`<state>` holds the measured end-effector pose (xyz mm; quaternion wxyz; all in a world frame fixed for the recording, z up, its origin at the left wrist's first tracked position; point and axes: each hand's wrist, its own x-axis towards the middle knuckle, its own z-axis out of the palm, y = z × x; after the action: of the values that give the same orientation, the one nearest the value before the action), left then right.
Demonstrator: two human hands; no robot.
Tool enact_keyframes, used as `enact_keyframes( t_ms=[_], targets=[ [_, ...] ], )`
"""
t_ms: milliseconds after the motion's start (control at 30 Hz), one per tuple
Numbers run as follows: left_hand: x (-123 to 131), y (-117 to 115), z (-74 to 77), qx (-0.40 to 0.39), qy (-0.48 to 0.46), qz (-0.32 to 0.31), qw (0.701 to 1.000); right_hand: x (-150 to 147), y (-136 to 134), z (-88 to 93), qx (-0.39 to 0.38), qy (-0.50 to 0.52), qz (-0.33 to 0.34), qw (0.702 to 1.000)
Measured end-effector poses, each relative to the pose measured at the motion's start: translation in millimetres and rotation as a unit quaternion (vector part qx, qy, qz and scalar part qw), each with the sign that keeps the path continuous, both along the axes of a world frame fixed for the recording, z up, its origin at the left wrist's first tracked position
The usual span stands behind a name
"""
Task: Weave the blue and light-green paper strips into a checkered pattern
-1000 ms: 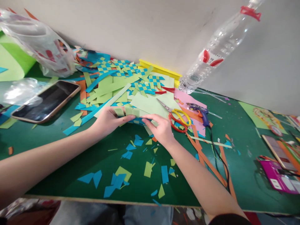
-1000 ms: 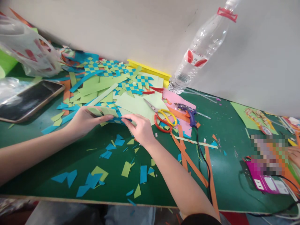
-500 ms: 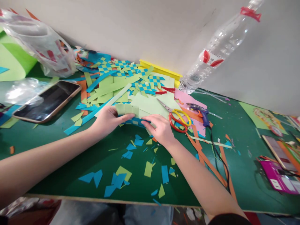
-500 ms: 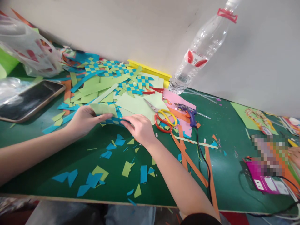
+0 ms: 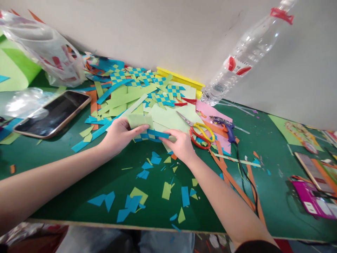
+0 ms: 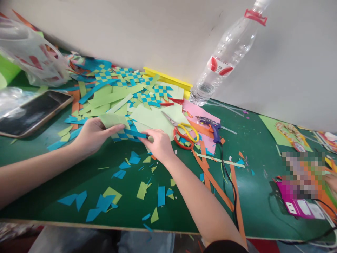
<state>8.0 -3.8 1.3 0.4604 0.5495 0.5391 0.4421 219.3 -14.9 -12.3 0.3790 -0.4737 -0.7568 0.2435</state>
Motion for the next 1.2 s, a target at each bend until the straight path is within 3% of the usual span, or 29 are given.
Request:
enact_keyframes(
  t_ms=[533,667,967,1200],
  targets=[
    [-0.5,0.6,-2.9,-0.019,-0.09,0.004,0.996,-1.1,-2.7,5.8,-0.095,0.027,0.004,0.995],
    [1.4,1.8,-1.6,-0.021,-0.123,-0.046,0.991,0.0,-1.6,5.8,-0.086,0.071,-0.011,0.994],
    [-0.8,2.4,1.1,-0.096,-0.031,-0.133,0.986,-0.5,-2.3,7.3,-0.072,0.127,-0.035,0.989],
    [-1.5,2.3,3.4,-0.084,-0.001,-0.139,0.987,-0.5,-2.6,5.4,-0.071,0.125,-0.036,0.989]
  ],
)
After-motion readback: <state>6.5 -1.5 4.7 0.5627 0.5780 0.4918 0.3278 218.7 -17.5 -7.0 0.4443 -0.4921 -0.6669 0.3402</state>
